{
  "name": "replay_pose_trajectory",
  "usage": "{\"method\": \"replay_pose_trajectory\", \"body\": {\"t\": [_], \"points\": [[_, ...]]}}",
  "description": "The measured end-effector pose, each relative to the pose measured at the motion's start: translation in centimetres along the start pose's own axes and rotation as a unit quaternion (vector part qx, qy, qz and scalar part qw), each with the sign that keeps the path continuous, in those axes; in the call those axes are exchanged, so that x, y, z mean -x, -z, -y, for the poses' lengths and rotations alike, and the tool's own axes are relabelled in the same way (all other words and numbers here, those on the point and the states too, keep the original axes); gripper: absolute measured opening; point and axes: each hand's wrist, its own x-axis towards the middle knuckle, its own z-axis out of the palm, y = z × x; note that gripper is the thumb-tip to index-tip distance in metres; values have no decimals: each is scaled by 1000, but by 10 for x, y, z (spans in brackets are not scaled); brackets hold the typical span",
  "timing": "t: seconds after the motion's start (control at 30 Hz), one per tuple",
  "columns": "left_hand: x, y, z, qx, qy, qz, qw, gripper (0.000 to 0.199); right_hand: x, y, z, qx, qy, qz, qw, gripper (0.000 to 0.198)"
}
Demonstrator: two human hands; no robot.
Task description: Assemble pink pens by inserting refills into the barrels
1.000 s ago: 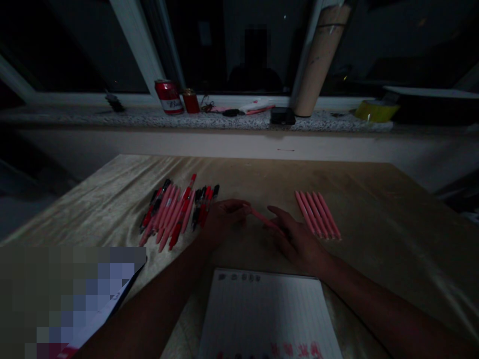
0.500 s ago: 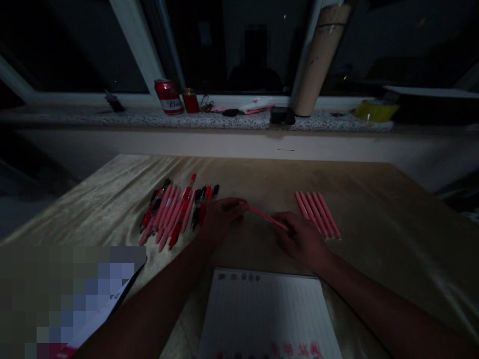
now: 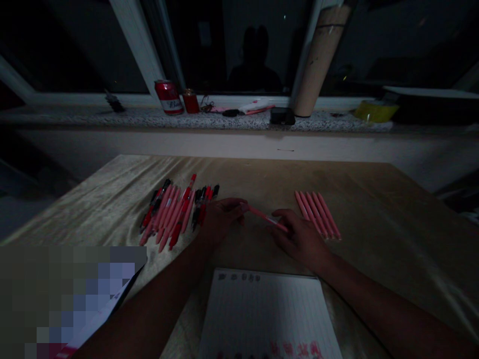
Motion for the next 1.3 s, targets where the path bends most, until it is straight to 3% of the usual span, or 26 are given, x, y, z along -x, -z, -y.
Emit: {"method": "replay_pose_trajectory", "body": {"t": [0.13,0.47,0.73,0.93,1.13,1.3], "points": [[1,-1,-1,6,-6,2,1000,27,0,1,0,-2,12,-7,1000,20],[4,-2,-11,-36,6,6,999,24,-3,3,4,13,13,19,1000,23],[3,-1,-6,-12,6,13,1000,25,-1,1,1,-3,27,-17,999,19],[4,-3,-11,-28,12,13,999,25,-3,0,1,22,35,9,999,24],[4,-2,-10,-18,0,17,1000,26,-1,2,3,14,15,-6,1000,23],[5,-3,-12,-17,6,20,1000,24,-1,3,2,5,47,-4,999,20]]}}
